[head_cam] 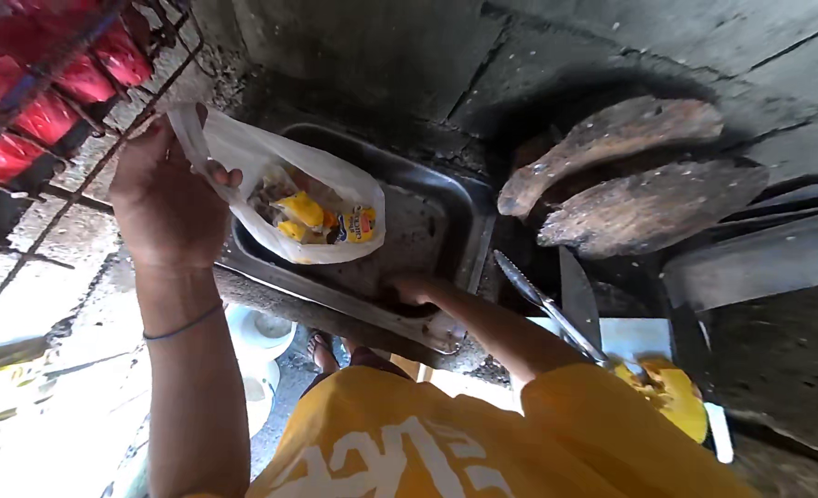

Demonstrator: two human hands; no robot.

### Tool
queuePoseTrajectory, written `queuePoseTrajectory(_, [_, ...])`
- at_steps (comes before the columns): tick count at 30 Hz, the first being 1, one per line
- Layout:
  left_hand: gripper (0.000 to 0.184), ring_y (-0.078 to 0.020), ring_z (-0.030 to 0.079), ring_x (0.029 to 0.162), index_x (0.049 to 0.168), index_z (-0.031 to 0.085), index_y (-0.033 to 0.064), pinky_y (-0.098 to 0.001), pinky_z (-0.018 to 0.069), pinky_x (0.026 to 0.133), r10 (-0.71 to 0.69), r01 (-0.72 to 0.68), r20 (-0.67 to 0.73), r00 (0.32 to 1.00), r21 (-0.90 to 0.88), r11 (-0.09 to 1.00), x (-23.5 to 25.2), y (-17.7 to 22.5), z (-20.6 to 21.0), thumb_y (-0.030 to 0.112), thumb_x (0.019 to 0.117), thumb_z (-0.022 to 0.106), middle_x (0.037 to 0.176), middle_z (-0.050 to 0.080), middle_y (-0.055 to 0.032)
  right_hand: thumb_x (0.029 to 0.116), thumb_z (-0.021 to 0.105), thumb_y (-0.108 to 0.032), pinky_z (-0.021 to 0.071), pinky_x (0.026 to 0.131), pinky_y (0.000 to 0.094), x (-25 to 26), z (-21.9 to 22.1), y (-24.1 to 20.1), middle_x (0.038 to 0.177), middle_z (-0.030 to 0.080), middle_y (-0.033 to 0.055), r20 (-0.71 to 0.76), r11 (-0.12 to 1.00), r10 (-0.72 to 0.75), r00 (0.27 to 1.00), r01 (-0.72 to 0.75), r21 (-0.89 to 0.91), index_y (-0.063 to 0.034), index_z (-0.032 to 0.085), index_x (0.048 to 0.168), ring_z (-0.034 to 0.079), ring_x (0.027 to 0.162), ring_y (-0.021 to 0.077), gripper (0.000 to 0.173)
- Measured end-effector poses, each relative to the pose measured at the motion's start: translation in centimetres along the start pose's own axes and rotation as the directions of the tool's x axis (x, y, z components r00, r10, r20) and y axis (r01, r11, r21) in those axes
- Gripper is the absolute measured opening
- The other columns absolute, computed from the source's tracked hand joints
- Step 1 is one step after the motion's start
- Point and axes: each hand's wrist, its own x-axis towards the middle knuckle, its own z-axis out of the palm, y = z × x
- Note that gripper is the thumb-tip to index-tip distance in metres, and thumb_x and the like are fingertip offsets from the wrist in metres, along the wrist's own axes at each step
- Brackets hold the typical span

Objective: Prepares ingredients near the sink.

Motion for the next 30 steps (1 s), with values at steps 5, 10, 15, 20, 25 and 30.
queuePoseTrajectory(5, [0.044,-0.0032,0.060,0.074,0.123,0.060,0.0248,-0.0205,0.0526,0.066,-0.028,0.028,0.005,1.000,0.015,0.999,-0.6,-0.3,-0.1,0.032,0.1087,0.018,0.125,0.062,0.0062,0.0998,0.063,-0.012,0.0394,0.112,0.0616,0.7,-6.0,6.4,0.139,0.057,0.0271,-0.419,0.980,0.172,0.892,-0.113,0.161,0.0001,0.062,0.134,0.052,0.133,0.0438,0.036])
queuePoseTrajectory(10, [0.041,-0.0037,0.060,0.074,0.121,0.060,0.0262,-0.0214,0.0522,0.066,-0.075,0.075,0.010,0.997,0.005,0.997,-0.6,-0.4,0.1,0.032,0.1087,0.021,0.126,0.062,0.0065,0.0889,0.074,-0.010,0.0353,0.116,0.0608,3.3,-6.0,8.1,0.152,0.043,0.0304,-0.516,0.947,0.321,0.794,-0.279,0.160,0.0065,0.050,0.144,0.040,0.143,0.0463,0.062])
queuePoseTrajectory(15, [0.045,-0.0033,0.060,0.072,0.126,0.057,0.0244,-0.0209,0.0533,0.065,-0.070,0.070,0.021,0.997,0.017,0.997,-1.0,-0.1,-0.6,0.029,0.1079,0.016,0.123,0.062,0.0065,0.1022,0.054,-0.051,0.0243,0.121,0.0622,-0.6,1.6,1.4,0.159,0.035,0.0285,-0.293,0.953,0.301,0.907,-0.279,0.115,-0.0024,0.047,0.150,0.027,0.151,0.0462,0.069])
queuePoseTrajectory(20, [0.045,-0.0032,0.059,0.072,0.126,0.059,0.0246,-0.0217,0.0528,0.067,-0.071,0.071,0.038,0.997,0.007,0.997,-1.2,-0.2,-0.5,0.031,0.1085,0.018,0.119,0.063,0.0071,0.1037,0.050,-0.054,0.0272,0.120,0.0612,-1.6,3.1,-0.9,0.159,0.035,0.0261,-0.149,0.962,0.255,0.955,-0.234,0.143,-0.0116,0.049,0.151,0.030,0.149,0.0449,0.064])
queuePoseTrajectory(25, [0.040,-0.0055,0.060,0.073,0.121,0.060,0.0237,-0.0230,0.0524,0.066,-0.054,0.055,0.052,0.997,-0.009,0.998,-1.0,-0.3,0.0,0.030,0.1091,0.022,0.129,0.061,0.0042,0.1100,0.039,-0.045,0.0352,0.114,0.0599,-1.8,3.2,-2.0,0.145,0.055,0.0215,-0.078,0.950,0.167,0.983,-0.139,0.281,-0.0086,0.059,0.142,0.049,0.138,0.0377,0.052])
queuePoseTrajectory(30, [0.033,-0.0094,0.064,0.071,0.117,0.059,0.0167,-0.0263,0.0559,0.062,-0.007,0.007,0.014,1.000,-0.007,1.000,0.1,-0.1,0.2,0.023,0.1060,0.028,0.124,0.066,-0.0021,0.1118,0.035,-0.042,0.0414,0.107,0.0600,-2.0,3.6,-3.0,0.133,0.062,0.0240,-0.127,0.932,0.150,0.981,-0.097,0.348,-0.0036,0.060,0.136,0.058,0.127,0.0384,0.052])
